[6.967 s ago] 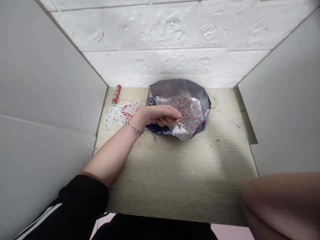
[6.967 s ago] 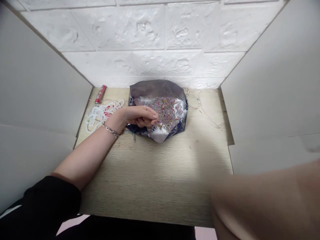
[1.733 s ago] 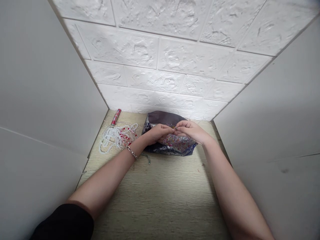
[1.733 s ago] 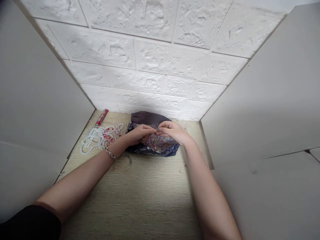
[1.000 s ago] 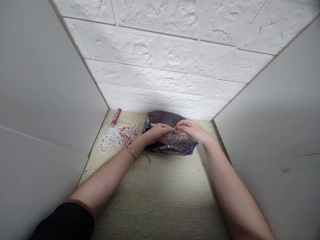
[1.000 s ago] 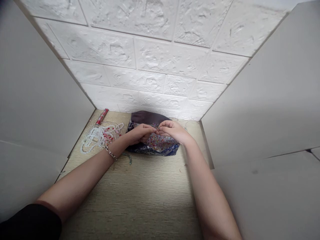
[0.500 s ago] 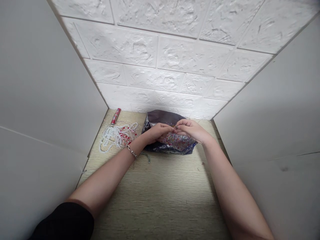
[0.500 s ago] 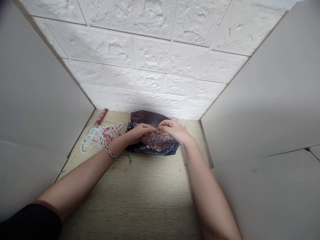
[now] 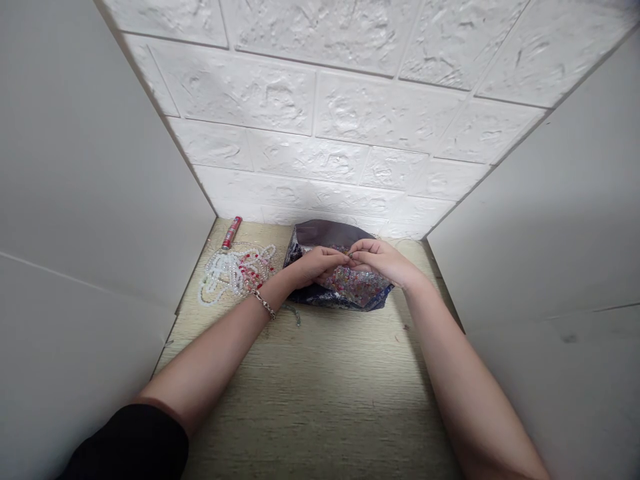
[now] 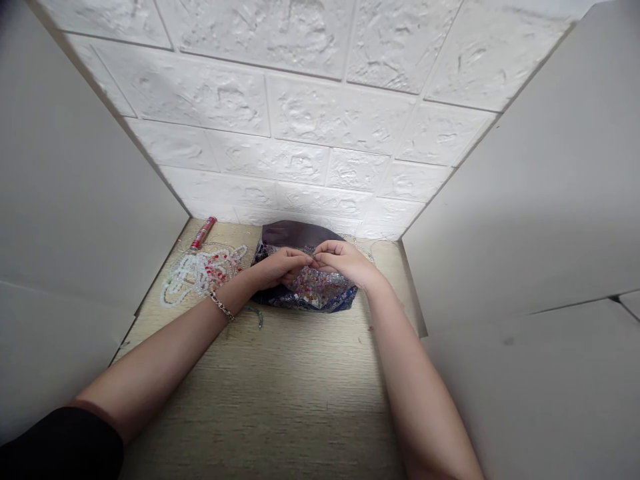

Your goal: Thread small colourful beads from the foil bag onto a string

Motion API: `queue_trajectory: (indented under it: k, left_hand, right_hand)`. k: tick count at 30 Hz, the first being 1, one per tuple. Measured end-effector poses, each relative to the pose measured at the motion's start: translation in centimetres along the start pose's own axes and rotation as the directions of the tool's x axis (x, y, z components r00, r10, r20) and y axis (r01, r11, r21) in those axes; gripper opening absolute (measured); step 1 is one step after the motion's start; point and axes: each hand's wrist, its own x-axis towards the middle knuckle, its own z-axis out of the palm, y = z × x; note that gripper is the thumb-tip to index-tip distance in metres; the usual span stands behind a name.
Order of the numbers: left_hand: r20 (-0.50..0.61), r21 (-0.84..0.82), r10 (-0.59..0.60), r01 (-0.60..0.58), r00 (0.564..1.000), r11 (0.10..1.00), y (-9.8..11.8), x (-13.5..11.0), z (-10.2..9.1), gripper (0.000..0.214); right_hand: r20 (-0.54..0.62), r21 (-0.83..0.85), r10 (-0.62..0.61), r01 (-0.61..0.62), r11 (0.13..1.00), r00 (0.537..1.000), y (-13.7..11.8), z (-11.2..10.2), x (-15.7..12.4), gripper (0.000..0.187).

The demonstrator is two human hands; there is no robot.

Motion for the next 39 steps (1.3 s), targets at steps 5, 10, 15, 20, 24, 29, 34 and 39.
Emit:
queue_trajectory:
  k: [5, 10, 15, 20, 24, 29, 34, 39]
  left_hand:
    - [0.0, -0.007, -0.007, 0.007, 1.0, 1.0, 0.1, -0.01, 0.02, 0.022]
    - [-0.007, -0.015, -0.016, 0.016, 1.0, 1.0, 0.31, -0.14, -0.01, 0.021]
    - [-0.012, -0.02, -0.027, 0.027, 1.0, 0.999, 0.34, -0.23, 0.01, 0.02]
    - [-0.009, -0.028, -0.029, 0.028, 1.0, 0.999, 0.31, -0.22, 0.06, 0.02]
    - [-0.019, -0.036, -0.033, 0.032, 0.999, 0.999, 0.2, -0.11, -0.04, 0.026]
    - [-0.019, -0.06, -0.036, 0.035, 0.999, 0.998, 0.13, 0.01, -0.08, 0.032]
    - [-0.023, -0.065, -0.036, 0.035, 0.999, 0.997, 0.09, 0.08, -0.09, 0.029]
    - [-0.055, -0.062, -0.028, 0.025, 0.998, 0.998, -0.07, 0.19, -0.17, 0.026]
  right_hand:
    - [0.004, -0.007, 0.0, 0.0, 1.0, 1.0, 0.04, -0.03, 0.04, 0.011]
    - [0.013, 0.02, -0.001, 0.001, 1.0, 1.0, 0.12, -0.15, 0.04, 0.01]
    - [0.005, 0.003, 0.004, -0.004, 1.0, 1.0, 0.2, -0.16, 0.11, 0.011]
    - [0.005, -0.026, -0.003, 0.003, 1.0, 1.0, 0.36, -0.2, 0.21, 0.012]
    - [0.001, -0.087, -0.013, 0.013, 0.996, 1.0, 0.29, -0.12, 0.21, 0.011]
    - [-0.008, -0.159, -0.053, 0.051, 0.986, 0.999, 0.26, 0.0, 0.21, 0.012]
    - [-0.017, -0.344, -0.143, 0.128, 0.93, 0.99, 0.28, 0.04, 0.29, 0.013]
    - [-0.008, -0.491, -0.198, 0.169, 0.855, 0.98, -0.28, 0.07, 0.07, 0.017]
